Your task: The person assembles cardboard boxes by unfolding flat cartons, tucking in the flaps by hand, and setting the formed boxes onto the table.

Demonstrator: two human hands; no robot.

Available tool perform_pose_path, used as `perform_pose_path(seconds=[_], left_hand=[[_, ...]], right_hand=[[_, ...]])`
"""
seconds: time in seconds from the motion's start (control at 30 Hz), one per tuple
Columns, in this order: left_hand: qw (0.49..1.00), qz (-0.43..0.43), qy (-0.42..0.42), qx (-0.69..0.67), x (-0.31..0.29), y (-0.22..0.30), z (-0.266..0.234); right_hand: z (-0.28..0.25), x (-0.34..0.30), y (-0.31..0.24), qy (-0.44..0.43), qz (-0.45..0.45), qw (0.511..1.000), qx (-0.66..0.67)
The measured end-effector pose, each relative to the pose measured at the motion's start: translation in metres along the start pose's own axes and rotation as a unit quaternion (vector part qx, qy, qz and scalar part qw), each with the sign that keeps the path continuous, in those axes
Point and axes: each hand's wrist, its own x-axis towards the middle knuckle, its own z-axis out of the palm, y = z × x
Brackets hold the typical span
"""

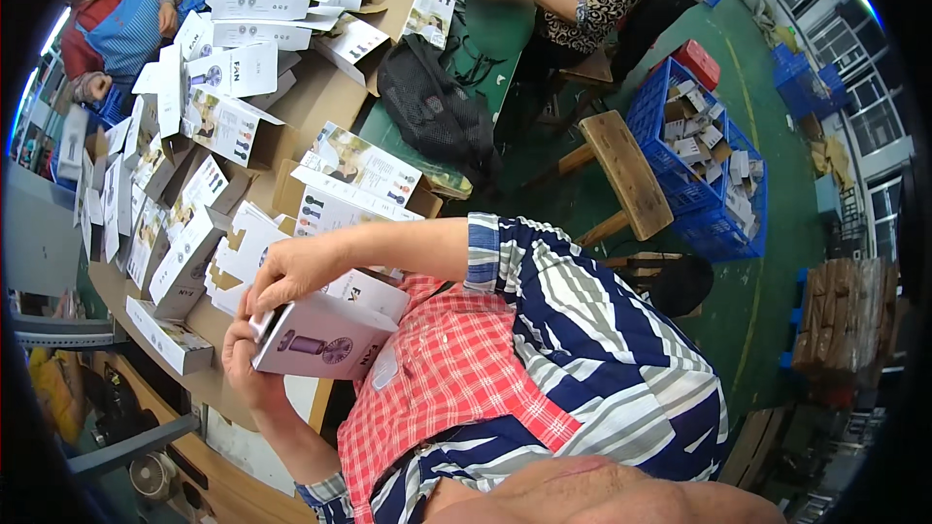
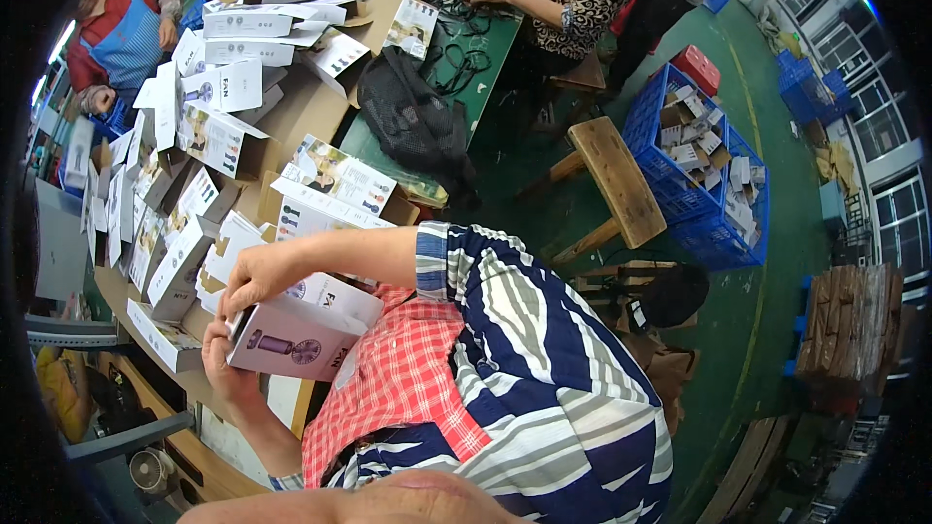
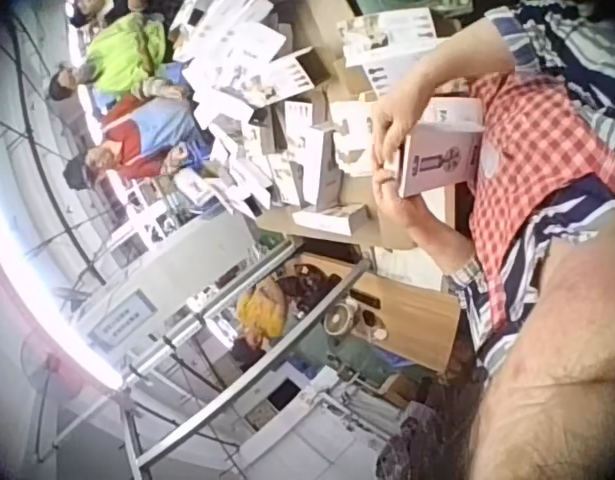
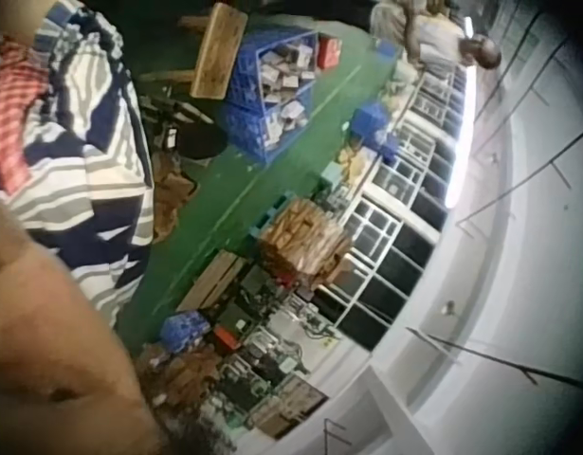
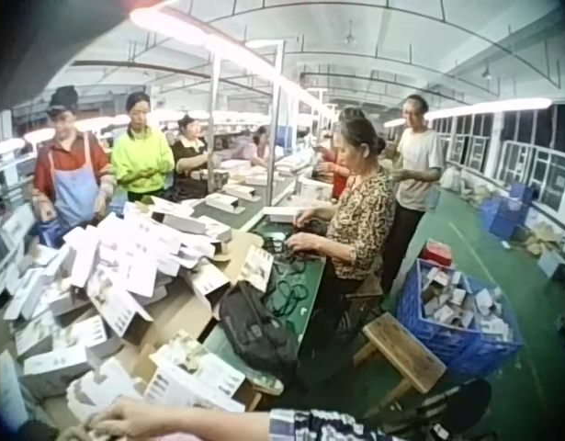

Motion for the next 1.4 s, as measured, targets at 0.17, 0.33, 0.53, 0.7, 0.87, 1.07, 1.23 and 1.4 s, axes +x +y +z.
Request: perform_pose_path(seconds=[0.17, 0.33, 0.53, 0.7, 0.87, 1.07, 1.23, 1.4], left_hand=[[0.996, -0.006, -0.05, 0.074, -0.002, 0.0, -0.009], [0.998, -0.036, 0.006, 0.042, -0.007, 0.004, -0.002], [0.991, 0.09, 0.056, 0.085, -0.008, 0.005, -0.007], [0.917, 0.307, 0.242, 0.084, -0.003, 0.021, -0.037], [0.905, 0.209, 0.322, 0.184, 0.016, -0.014, -0.049], [0.971, 0.027, 0.176, 0.161, 0.046, -0.043, -0.046], [0.956, 0.06, 0.177, 0.225, 0.033, -0.04, -0.032], [0.99, 0.063, 0.113, 0.065, 0.003, -0.007, -0.033]], right_hand=[[-0.013, 0.027, -0.02, -0.163, 0.102, 0.956, -0.224], [-0.014, 0.03, -0.028, -0.143, 0.18, 0.958, -0.169], [0.001, 0.021, 0.002, -0.063, -0.027, 0.956, -0.285], [-0.074, 0.045, -0.029, 0.28, -0.091, 0.955, 0.033], [-0.047, 0.051, 0.039, 0.221, 0.072, 0.931, -0.281], [0.016, 0.06, 0.09, 0.225, 0.151, 0.898, -0.347], [0.019, 0.043, 0.066, 0.243, 0.071, 0.919, -0.303], [0.014, 0.018, 0.023, 0.302, -0.107, 0.935, -0.155]])
